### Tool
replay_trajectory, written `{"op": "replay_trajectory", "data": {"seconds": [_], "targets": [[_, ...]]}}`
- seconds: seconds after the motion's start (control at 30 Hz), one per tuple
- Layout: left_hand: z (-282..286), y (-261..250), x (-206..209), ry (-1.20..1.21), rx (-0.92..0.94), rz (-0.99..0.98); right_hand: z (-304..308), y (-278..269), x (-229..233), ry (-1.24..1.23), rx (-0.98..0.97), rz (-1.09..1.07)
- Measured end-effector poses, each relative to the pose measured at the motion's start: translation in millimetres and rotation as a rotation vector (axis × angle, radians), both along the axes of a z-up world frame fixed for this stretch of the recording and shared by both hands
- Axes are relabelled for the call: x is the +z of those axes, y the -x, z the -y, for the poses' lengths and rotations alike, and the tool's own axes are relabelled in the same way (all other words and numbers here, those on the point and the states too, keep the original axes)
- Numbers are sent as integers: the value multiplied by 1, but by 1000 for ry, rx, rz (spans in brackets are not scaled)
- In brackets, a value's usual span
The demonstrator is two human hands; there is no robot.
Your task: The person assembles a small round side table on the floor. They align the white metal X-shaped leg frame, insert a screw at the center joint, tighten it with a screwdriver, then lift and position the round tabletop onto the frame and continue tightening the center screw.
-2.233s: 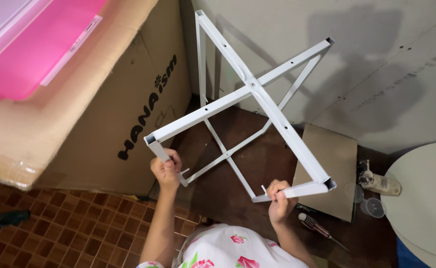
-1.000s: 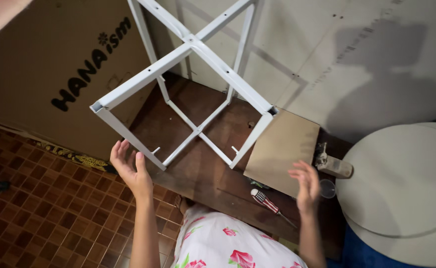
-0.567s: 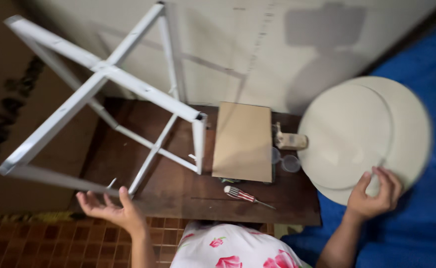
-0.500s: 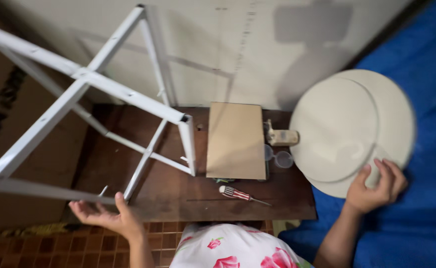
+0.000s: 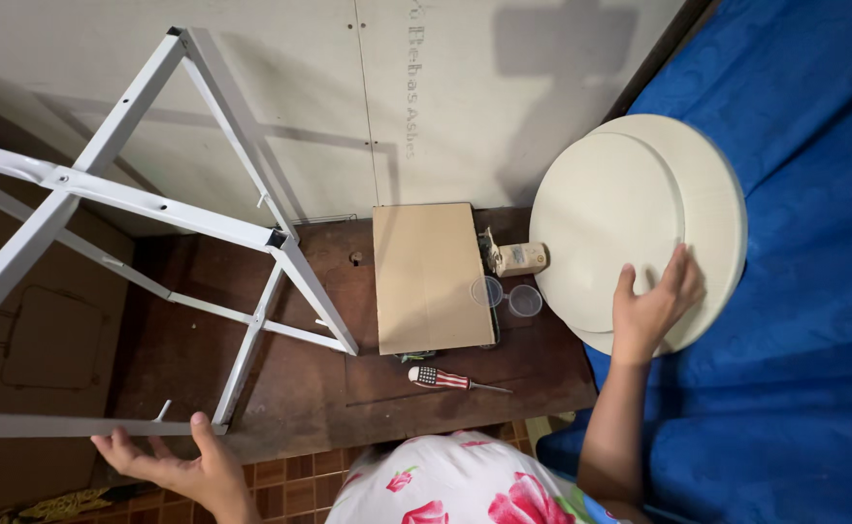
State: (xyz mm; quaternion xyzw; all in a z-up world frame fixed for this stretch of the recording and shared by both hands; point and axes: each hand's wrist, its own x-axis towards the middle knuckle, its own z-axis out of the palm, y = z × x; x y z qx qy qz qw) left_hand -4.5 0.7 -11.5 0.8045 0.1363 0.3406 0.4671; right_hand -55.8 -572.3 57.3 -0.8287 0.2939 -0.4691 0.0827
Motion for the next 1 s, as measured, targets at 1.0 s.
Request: {"op": "replay_trajectory", "data": {"seconds": [1.0], "targets": [[-17, 15, 13, 4, -145, -6, 74, -20, -63, -103, 56, 193]]}}
